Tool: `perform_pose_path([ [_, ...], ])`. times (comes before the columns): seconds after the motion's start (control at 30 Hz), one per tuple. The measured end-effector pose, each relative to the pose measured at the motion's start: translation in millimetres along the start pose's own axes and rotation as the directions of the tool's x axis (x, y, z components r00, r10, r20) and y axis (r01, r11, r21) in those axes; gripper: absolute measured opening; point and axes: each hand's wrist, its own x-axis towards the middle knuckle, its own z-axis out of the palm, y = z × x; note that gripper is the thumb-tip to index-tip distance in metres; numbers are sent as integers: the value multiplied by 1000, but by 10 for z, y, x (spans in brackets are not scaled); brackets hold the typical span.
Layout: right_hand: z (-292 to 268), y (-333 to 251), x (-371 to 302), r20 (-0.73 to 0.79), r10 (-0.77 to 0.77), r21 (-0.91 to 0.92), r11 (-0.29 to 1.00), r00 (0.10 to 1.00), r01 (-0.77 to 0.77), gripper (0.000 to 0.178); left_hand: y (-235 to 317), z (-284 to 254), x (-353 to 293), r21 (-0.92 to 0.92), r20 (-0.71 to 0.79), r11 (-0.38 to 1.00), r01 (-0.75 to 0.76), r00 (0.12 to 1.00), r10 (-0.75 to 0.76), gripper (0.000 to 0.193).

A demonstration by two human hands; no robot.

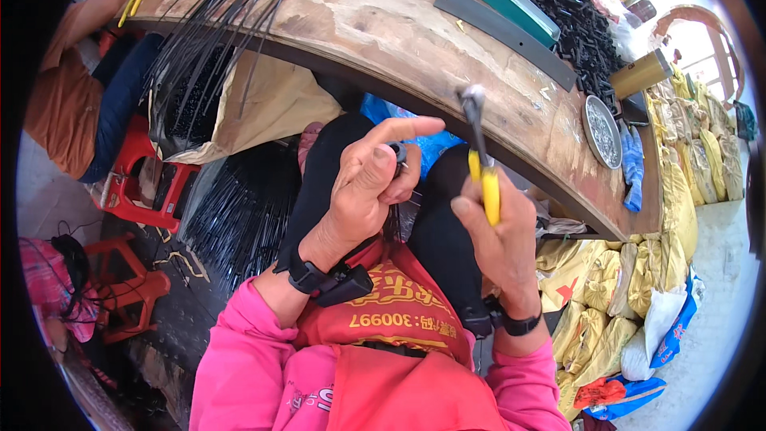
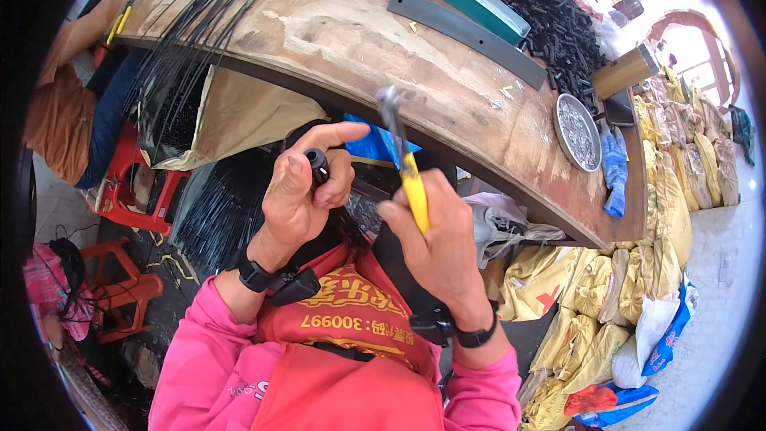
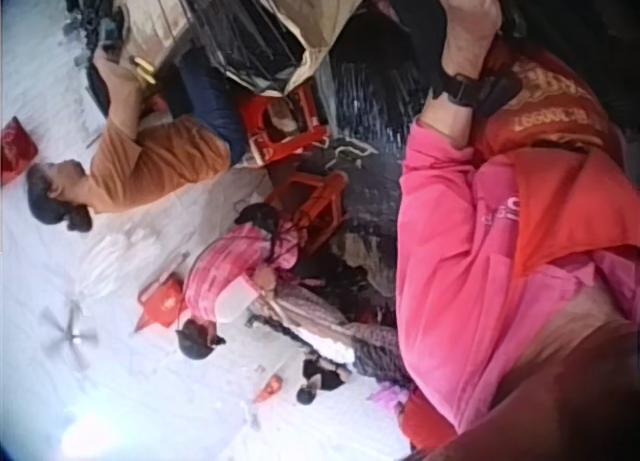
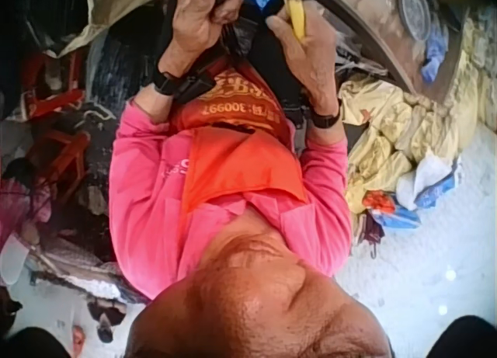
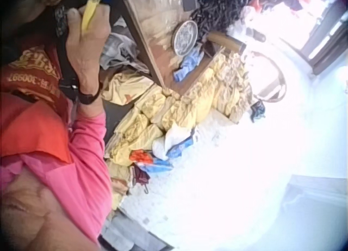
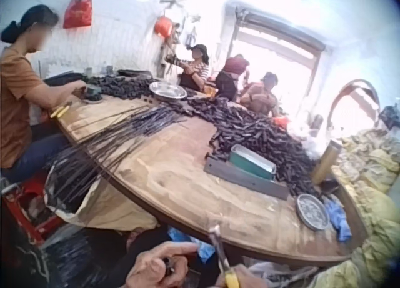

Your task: Assembling small plastic components onto thin metal umbrella ribs using hand tools.

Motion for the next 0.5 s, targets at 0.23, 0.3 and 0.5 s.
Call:
perform_pose_path([
  [0.23, -123, -99, -213, 167, -127, -383, 906, 978, 183, 46, 1, -53, -5, 14, -81, 999, 37, 996, -36, 71],
  [0.3, -148, -136, -228, 201, -106, -472, 861, 974, 191, 55, -1, -49, -25, 43, -74, 998, 54, 996, -51, 70],
  [0.5, -229, -240, -189, 256, -119, -597, 761, 959, 253, 60, 16, -7, -26, 74, -89, 995, 70, 994, -64, 66],
])
